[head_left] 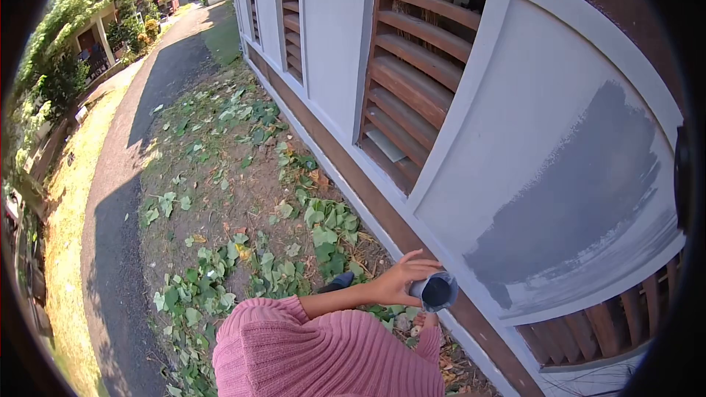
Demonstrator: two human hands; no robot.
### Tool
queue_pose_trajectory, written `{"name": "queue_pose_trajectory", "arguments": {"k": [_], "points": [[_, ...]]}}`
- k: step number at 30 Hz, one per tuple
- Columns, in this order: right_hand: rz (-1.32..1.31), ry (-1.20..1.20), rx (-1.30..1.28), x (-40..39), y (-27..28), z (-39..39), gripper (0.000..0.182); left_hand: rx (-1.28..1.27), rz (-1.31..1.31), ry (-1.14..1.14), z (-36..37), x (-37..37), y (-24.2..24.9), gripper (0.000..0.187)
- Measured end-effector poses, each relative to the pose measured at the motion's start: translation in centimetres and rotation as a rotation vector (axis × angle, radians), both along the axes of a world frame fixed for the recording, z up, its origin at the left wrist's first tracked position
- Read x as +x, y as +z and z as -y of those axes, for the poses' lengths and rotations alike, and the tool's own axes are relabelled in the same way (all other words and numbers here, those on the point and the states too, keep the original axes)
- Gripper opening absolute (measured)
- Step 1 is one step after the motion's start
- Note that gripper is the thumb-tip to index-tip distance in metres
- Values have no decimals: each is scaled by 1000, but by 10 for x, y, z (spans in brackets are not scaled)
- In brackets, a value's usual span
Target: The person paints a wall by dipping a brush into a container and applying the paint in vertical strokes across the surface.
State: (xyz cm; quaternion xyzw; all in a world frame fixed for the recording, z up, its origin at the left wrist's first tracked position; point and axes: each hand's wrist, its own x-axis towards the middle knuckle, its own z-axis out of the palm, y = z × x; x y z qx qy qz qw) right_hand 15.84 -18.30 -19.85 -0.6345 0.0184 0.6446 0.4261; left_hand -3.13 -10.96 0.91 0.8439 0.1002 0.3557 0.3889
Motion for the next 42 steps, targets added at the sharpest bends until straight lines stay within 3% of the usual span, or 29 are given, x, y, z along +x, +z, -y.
{"name": "queue_pose_trajectory", "arguments": {"k": [14,18,21,23,31,42], "points": [[-112,-191,65,38,-43,26,34,2,-27,38,9,-11,-1,61],[-54,-270,98,35,-30,26,31,25,-20,24,9,-5,1,61],[67,-253,77,30,4,22,28,30,-23,-4,10,-2,-4,61],[176,-311,217,27,34,19,27,27,-55,23,9,0,-2,60],[3,-432,491,39,143,1,22,-4,-84,-4,16,11,-2,56],[212,-330,742,51,272,-21,25,27,-73,35,8,17,1,55]]}}
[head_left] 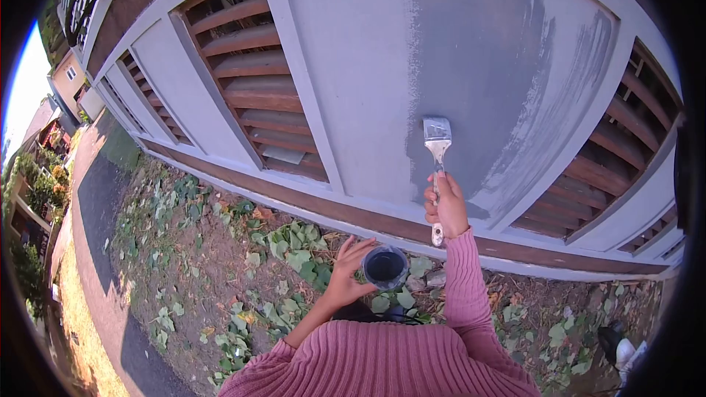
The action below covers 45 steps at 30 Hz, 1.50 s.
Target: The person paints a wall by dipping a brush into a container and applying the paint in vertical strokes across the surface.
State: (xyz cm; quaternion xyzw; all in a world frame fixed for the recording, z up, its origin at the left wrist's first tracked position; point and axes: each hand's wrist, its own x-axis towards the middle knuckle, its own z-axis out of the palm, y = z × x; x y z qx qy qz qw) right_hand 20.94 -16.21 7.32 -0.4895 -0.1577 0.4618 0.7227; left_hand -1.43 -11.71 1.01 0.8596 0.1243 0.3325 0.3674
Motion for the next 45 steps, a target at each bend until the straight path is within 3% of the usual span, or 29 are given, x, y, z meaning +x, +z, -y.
{"name": "queue_pose_trajectory", "arguments": {"k": [18,22,25,32,41,43,45], "points": [[372,-31,310,20,147,-27,25,29,-14,124,-4,-9,2,53],[430,-70,293,12,147,-14,26,2,-4,133,-6,-6,-4,53],[259,-19,251,29,114,-17,27,11,-52,102,-4,-1,-6,54],[144,18,84,31,19,-7,26,12,-20,-3,-2,22,-2,54],[-174,23,-304,-7,-130,38,24,14,-21,-50,3,27,-2,55],[-362,23,-338,-9,-160,43,23,10,-16,-51,3,26,-4,56],[-249,-28,-365,2,-162,38,23,7,-30,-47,4,24,-6,56]]}}
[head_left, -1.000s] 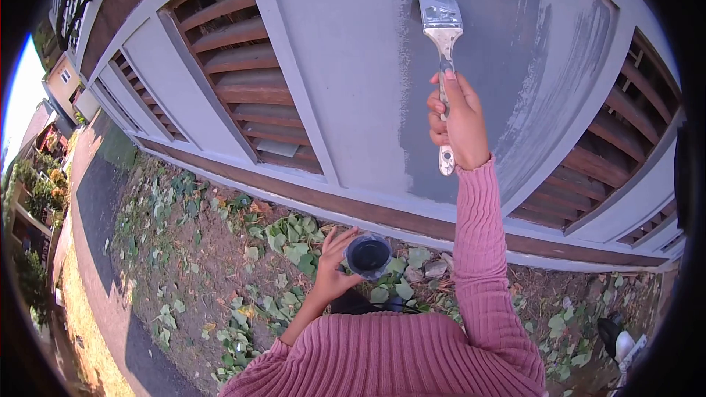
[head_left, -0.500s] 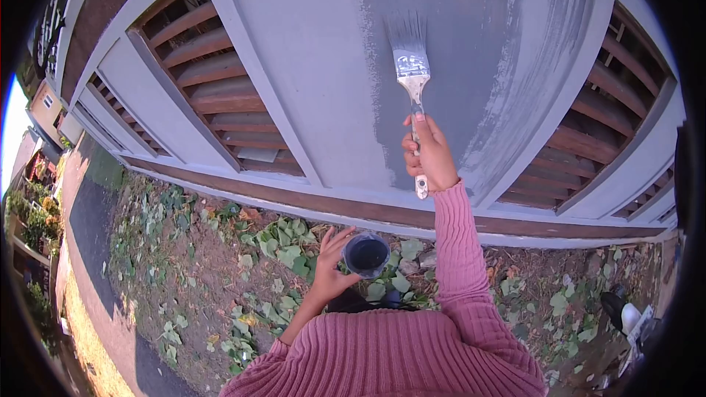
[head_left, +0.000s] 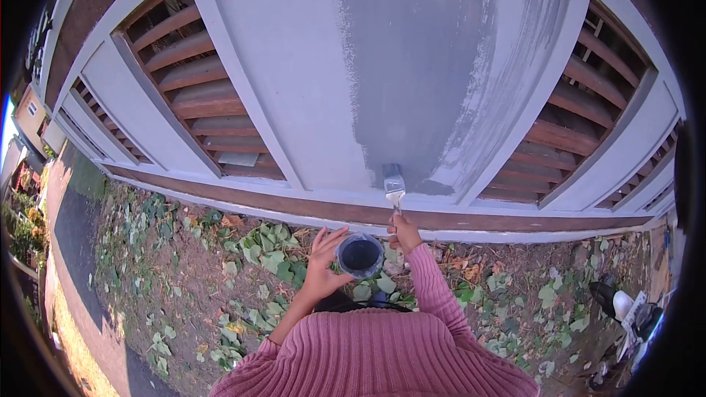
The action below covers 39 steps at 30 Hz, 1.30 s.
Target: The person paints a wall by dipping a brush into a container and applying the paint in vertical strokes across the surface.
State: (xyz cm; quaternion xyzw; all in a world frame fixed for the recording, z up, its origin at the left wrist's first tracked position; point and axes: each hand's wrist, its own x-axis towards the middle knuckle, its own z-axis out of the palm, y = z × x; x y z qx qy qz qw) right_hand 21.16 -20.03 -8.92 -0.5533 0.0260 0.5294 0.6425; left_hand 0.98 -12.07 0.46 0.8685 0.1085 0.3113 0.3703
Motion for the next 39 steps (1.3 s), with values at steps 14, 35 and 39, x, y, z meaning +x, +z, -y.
{"name": "queue_pose_trajectory", "arguments": {"k": [14,35,39], "points": [[345,30,426,34,242,-11,24,11,-24,-30,-1,1,4,55],[651,-108,417,40,246,-57,27,-15,12,-18,-3,-1,-9,55],[623,-111,302,37,175,-56,28,-19,0,-24,-3,0,-7,55]]}}
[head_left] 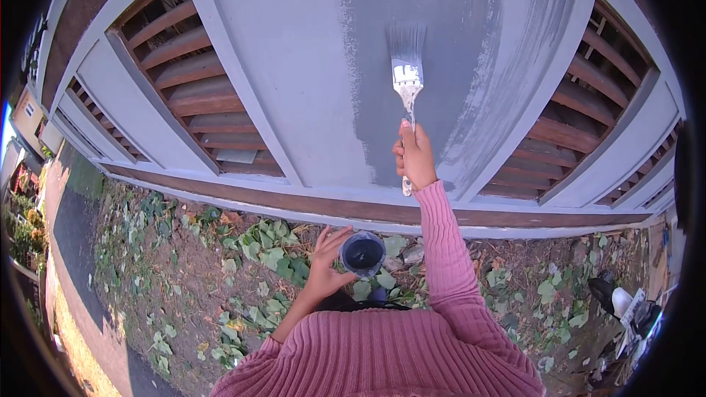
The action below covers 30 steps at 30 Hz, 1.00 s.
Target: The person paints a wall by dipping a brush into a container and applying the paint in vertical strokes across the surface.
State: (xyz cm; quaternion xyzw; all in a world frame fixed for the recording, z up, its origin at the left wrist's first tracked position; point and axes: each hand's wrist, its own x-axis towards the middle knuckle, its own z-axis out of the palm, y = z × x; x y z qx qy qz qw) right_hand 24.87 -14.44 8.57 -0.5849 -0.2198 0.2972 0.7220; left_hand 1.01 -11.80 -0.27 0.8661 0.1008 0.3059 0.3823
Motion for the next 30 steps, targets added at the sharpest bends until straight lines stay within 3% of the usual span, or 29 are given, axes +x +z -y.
{"name": "queue_pose_trajectory", "arguments": {"k": [6,9,11,14,15,17,22,30], "points": [[3,-18,-191,-4,-96,28,30,-2,18,-8,-1,5,5,53],[-136,-27,-332,-16,-167,48,30,5,33,-14,1,7,6,53],[-438,107,-532,-29,-226,70,28,-4,30,-30,2,7,13,54],[-420,54,-541,-29,-234,67,25,43,50,-35,-1,7,8,54],[-413,56,-538,-21,-222,62,25,37,50,-30,0,6,8,54],[-489,115,-291,-5,-169,51,24,34,46,-26,1,3,8,54],[-408,164,-173,-10,-62,44,25,-4,50,-2,1,2,8,50],[-224,226,-3,-17,46,38,25,12,54,26,1,-4,8,50]]}}
